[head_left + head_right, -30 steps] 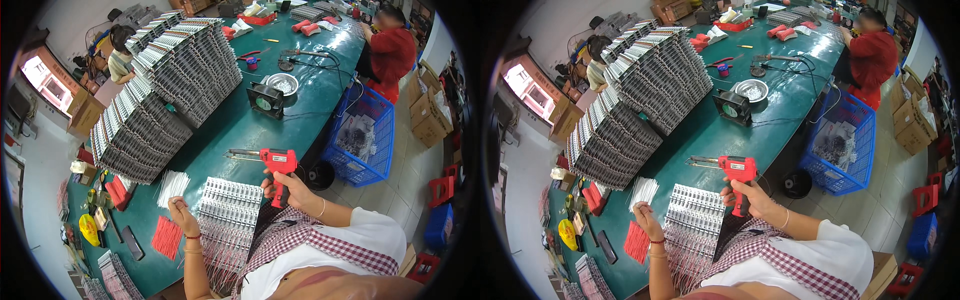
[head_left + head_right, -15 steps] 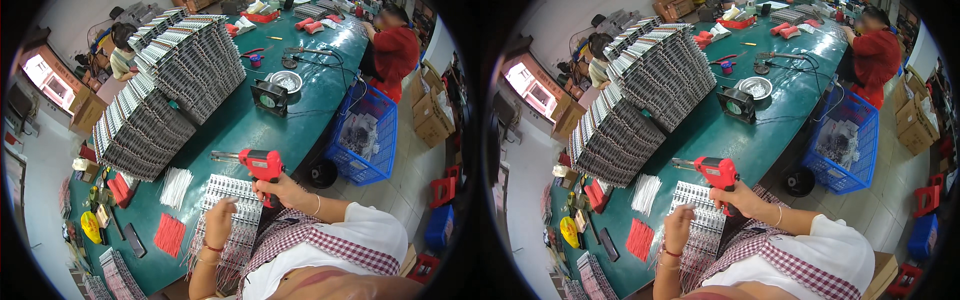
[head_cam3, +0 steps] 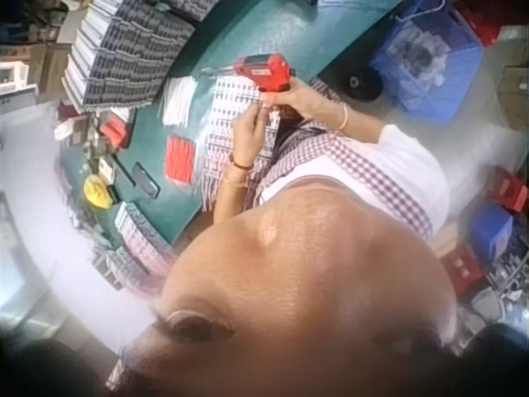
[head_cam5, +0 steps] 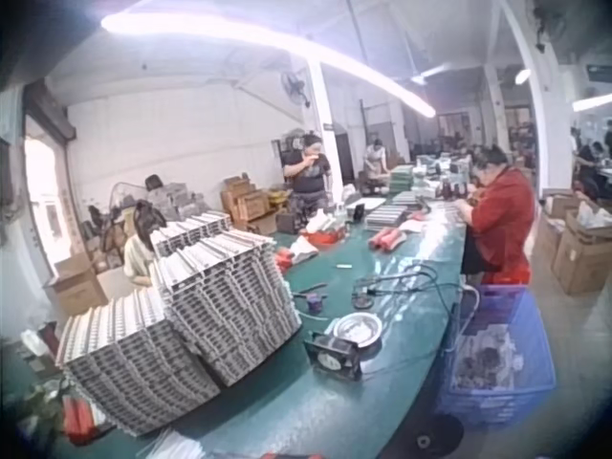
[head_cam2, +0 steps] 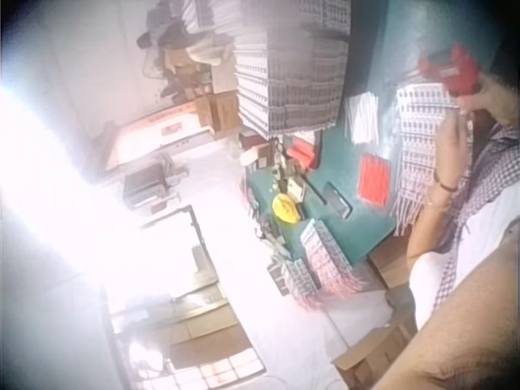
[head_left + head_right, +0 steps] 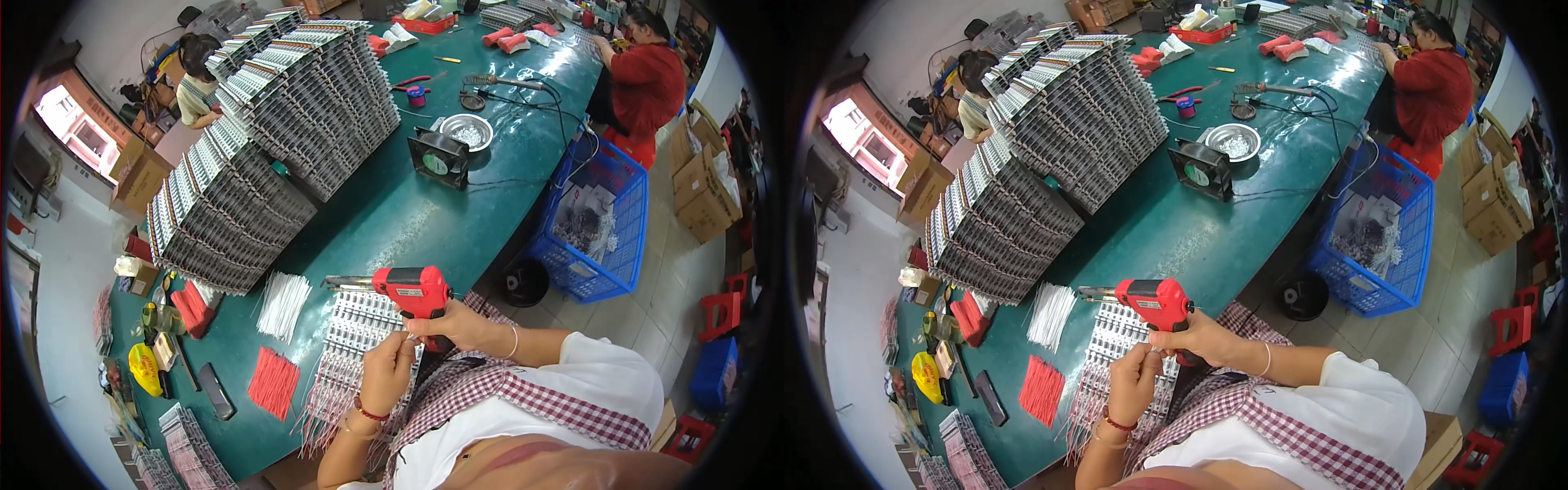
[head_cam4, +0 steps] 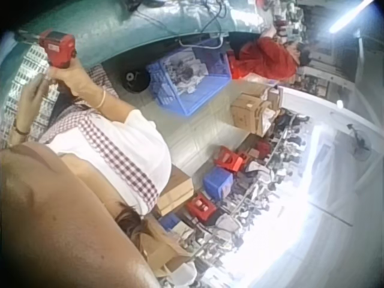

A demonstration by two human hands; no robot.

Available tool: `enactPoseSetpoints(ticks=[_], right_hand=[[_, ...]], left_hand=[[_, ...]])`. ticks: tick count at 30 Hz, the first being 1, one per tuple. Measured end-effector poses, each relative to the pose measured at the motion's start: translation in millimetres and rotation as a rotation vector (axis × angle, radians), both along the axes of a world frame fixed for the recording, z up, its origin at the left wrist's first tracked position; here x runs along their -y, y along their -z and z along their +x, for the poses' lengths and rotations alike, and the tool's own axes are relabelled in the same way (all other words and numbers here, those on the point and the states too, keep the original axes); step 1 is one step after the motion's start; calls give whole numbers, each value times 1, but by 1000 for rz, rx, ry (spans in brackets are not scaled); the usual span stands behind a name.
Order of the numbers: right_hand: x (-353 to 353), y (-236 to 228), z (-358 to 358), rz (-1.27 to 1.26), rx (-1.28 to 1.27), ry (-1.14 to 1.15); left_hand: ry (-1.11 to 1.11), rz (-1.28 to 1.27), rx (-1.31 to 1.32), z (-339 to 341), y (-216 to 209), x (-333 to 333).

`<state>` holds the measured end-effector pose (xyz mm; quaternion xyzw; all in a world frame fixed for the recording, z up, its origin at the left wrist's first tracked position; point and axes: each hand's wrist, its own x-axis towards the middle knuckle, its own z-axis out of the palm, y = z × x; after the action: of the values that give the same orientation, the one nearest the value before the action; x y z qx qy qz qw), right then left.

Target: The person uses a soldering iron to attach red and white wires to a grid-like circuit board. They repeatedly pick up wires, position them on the board, and apply heat to secure them in place.

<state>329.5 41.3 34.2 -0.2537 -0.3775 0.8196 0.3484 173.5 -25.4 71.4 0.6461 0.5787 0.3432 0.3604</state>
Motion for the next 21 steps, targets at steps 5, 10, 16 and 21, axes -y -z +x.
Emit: enactPoseSetpoints(ticks=[5,10,16,21], right_hand=[[4,-17,5,174,151,15],[8,-7,4,528,445,113],[11,-3,1,518,443,144],[14,4,-5,476,376,166]], left_hand=[[-57,6,-11,-3,6,-2],[-78,7,9,0,8,0],[-110,-1,-27,1,2,2],[-132,64,-108,-2,3,8]])
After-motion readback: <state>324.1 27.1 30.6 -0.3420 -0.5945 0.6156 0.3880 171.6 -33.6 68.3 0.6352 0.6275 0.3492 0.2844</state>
